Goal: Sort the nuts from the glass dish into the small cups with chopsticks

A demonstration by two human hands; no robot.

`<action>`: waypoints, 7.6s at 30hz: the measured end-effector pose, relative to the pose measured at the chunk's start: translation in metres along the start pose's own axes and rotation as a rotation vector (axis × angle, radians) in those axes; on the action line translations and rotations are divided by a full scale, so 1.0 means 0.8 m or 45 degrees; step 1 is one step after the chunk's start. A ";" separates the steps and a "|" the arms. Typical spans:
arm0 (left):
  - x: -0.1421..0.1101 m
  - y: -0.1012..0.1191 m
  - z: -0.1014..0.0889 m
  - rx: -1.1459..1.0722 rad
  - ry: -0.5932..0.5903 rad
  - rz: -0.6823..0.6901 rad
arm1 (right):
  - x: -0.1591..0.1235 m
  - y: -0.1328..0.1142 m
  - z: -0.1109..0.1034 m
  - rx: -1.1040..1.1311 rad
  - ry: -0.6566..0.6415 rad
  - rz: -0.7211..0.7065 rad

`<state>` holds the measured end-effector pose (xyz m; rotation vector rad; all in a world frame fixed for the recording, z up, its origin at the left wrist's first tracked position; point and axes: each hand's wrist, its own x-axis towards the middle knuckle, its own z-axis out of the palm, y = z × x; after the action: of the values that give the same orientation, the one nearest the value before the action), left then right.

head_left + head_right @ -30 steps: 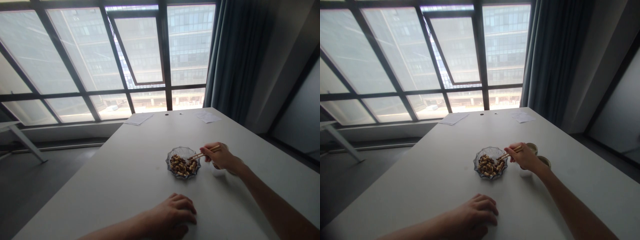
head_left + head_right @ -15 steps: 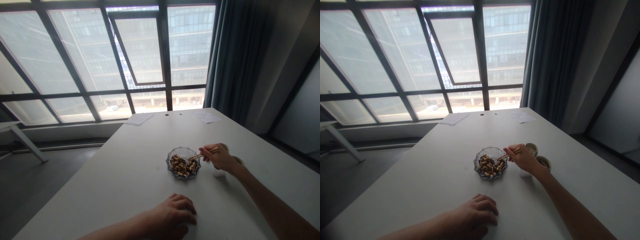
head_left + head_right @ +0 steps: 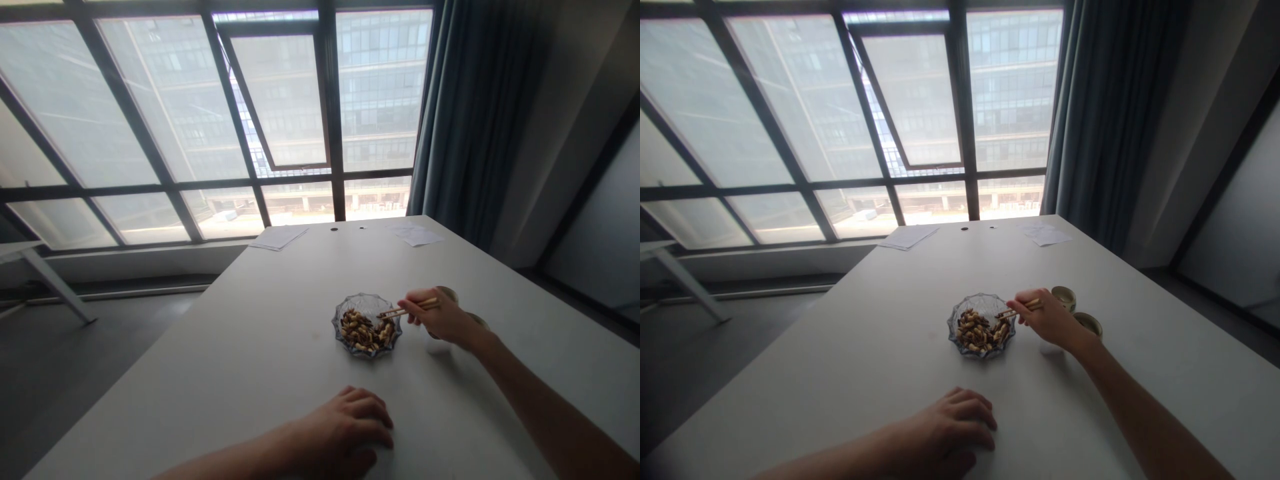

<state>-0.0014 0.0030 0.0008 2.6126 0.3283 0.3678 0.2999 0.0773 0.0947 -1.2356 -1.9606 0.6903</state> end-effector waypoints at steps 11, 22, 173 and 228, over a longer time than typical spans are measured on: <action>0.001 0.000 -0.001 0.000 -0.008 -0.011 | 0.002 -0.002 0.003 -0.242 -0.023 -0.230; 0.002 0.000 -0.002 -0.007 -0.020 -0.012 | 0.000 -0.007 0.004 -0.373 -0.061 -0.353; -0.001 0.000 -0.001 -0.015 0.034 0.010 | 0.000 0.002 -0.004 0.102 0.128 0.096; 0.000 0.000 0.000 0.007 -0.008 -0.005 | -0.008 -0.026 -0.002 0.178 0.241 -0.057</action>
<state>-0.0018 0.0032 0.0010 2.6175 0.3328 0.3578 0.2917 0.0636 0.1090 -1.1264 -1.7500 0.6513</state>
